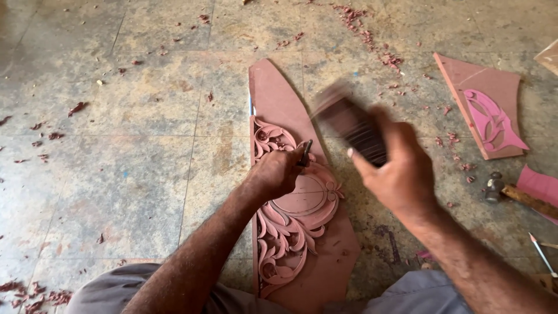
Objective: The person carves a decorative pattern into a wooden board by striking a chisel with a mallet. After setting the board aside, they select a different chisel from a collection of tools and continue carving.
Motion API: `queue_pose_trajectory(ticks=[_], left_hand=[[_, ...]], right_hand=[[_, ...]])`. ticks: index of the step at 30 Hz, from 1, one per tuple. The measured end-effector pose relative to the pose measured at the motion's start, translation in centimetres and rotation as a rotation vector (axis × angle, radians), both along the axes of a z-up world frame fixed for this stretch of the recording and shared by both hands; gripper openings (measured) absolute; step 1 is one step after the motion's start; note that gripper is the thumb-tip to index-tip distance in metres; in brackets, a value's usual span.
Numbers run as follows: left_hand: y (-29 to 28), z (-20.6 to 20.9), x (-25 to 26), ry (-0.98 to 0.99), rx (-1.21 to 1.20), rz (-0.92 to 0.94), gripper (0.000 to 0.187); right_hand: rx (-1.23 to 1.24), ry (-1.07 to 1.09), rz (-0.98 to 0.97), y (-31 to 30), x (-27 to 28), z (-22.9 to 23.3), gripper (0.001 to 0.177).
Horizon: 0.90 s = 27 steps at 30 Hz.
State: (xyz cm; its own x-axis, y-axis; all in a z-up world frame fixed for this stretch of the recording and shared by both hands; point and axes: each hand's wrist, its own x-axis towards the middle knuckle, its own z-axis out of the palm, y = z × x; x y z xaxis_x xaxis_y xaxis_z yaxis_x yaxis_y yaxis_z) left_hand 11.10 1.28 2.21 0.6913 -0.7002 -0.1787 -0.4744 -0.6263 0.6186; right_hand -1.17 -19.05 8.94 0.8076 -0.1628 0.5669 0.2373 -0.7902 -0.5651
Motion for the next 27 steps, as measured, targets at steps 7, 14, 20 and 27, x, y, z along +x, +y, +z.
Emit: queue_pose_trajectory(ticks=[7,14,20,27], left_hand=[[-0.1,-1.7,0.2,-0.061,-0.082,-0.034,0.019],[-0.9,-1.1,0.3,-0.007,-0.006,-0.072,0.022],[-1.1,-1.9,0.8,-0.010,-0.115,-0.078,0.022],[-1.7,-0.4,0.3,-0.031,0.083,-0.122,0.025]], right_hand=[[-0.449,0.266,-0.133,-0.5,0.0,-0.7,0.084],[-0.299,0.137,-0.150,0.2,-0.2,0.8,0.085],[-0.286,0.152,-0.107,-1.0,-0.2,-0.9,0.088],[-0.382,0.330,-0.225,-0.3,-0.4,0.7,0.087]])
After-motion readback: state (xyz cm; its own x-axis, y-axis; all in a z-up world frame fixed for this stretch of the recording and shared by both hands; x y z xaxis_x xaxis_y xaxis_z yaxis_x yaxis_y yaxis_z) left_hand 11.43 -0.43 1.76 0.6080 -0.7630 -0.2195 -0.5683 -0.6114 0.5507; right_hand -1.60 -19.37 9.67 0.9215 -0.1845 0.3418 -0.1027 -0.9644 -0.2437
